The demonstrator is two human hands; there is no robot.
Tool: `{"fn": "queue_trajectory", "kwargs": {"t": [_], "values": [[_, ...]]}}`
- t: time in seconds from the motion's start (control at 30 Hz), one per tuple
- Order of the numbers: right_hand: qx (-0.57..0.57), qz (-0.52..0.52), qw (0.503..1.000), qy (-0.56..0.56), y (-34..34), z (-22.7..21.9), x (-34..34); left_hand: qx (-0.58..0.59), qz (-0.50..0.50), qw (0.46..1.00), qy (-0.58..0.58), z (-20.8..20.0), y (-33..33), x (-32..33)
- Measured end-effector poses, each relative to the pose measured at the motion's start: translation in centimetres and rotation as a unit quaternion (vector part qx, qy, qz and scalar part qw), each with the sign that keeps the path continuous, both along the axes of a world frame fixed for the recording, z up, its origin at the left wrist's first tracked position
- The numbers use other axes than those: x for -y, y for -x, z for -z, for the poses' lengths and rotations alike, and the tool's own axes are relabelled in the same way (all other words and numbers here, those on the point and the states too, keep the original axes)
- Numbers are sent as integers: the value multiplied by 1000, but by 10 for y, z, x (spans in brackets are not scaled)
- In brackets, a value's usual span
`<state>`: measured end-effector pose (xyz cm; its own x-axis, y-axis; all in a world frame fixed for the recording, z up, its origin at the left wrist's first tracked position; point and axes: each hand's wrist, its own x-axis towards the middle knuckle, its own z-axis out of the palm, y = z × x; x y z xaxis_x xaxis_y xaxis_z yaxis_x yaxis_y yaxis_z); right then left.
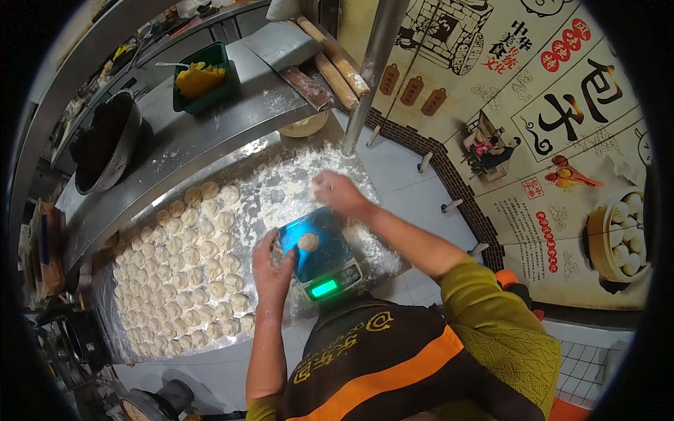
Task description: The person weighs small dough portions on a digital scale, then uses a rolling pin to flatten each portion into a circular wrapper. The wrappers are placed in neat rows on a floured metal countertop.
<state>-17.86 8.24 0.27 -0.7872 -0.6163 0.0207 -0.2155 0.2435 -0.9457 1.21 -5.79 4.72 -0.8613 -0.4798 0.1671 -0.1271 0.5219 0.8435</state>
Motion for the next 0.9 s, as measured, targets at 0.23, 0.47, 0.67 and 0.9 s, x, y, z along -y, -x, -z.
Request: {"fn": "queue_trajectory", "kwargs": {"t": [0.23,0.47,0.67,0.9], "values": [[-202,25,889,-410,124,64,50,59,-103,976,-183,25,-64,-2],[-467,2,742,-482,180,133,60,82,-170,941,-280,36,-109,-30],[-468,19,722,-508,161,92,57,66,-170,935,-304,43,-111,-38],[-427,-4,836,-345,120,34,44,68,-131,941,-303,39,-97,-21]]}}
